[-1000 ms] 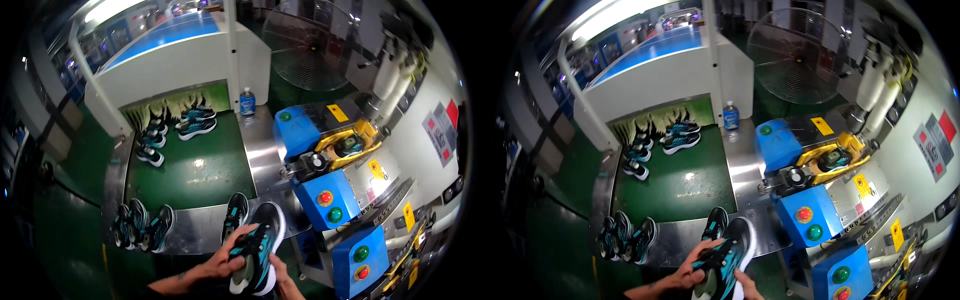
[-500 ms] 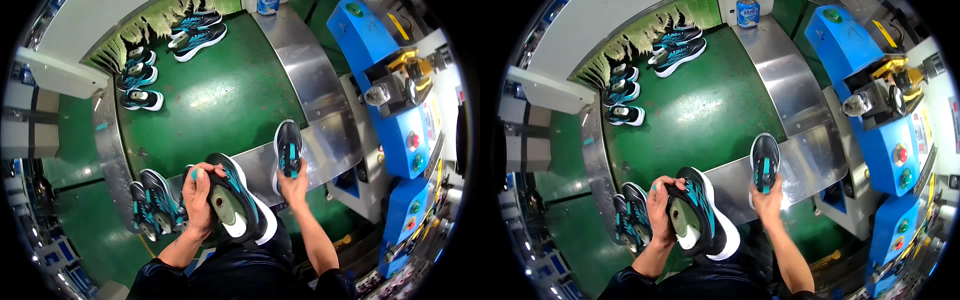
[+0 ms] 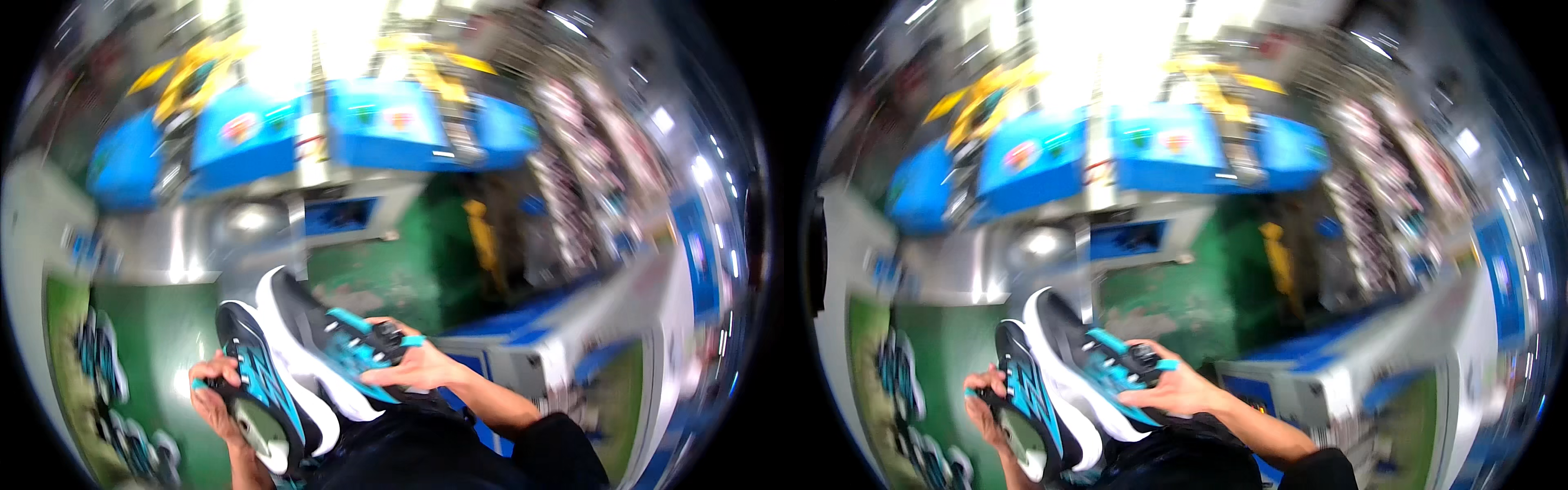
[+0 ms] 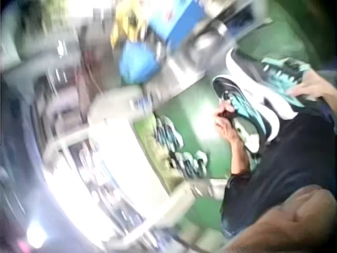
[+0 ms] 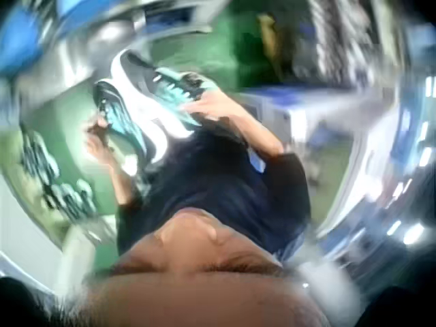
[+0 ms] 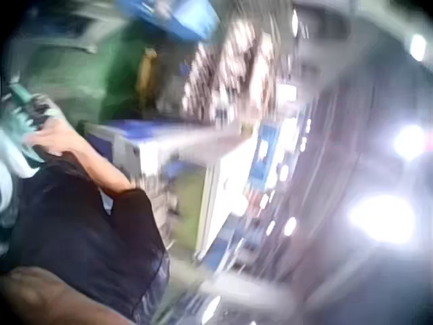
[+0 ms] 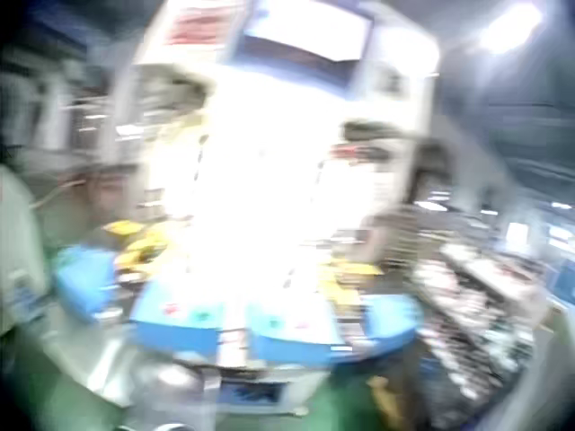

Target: The person places shoes into a processing machine and then moves them onto a conveyor belt.

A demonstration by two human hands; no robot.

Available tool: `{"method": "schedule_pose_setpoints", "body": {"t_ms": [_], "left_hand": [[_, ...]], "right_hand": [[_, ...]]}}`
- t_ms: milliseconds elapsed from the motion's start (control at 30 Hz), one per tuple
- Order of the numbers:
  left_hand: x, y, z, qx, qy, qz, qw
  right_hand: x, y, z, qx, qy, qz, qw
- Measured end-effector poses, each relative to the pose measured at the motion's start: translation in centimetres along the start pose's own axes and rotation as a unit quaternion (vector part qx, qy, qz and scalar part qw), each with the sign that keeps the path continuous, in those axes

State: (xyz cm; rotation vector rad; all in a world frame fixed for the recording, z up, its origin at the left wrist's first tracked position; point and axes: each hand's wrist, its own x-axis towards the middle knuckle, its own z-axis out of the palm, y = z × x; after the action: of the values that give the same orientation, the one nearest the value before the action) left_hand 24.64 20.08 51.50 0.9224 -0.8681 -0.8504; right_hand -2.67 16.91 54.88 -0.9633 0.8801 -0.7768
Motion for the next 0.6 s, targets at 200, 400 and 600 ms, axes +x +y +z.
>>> {"method": "schedule_pose_setpoints", "body": {"t_ms": [200, 400, 600], "left_hand": [[-4.0, -1.4, 17.9, -0.232, -0.390, -0.040, 0.890], [-18.4, 0.4, 31.1, -0.290, -0.583, -0.318, 0.689], [-26.4, -0.5, 43.4, -0.210, -0.816, -0.166, 0.512]], "right_hand": [[-18.8, 0.0, -7.9, -0.100, 0.269, -0.170, 0.943], [-44.2, 6.3, -4.2, 0.092, 0.645, -0.040, 0.758], [-46.7, 12.8, -4.9, -0.115, 0.918, 0.134, 0.354]]}}
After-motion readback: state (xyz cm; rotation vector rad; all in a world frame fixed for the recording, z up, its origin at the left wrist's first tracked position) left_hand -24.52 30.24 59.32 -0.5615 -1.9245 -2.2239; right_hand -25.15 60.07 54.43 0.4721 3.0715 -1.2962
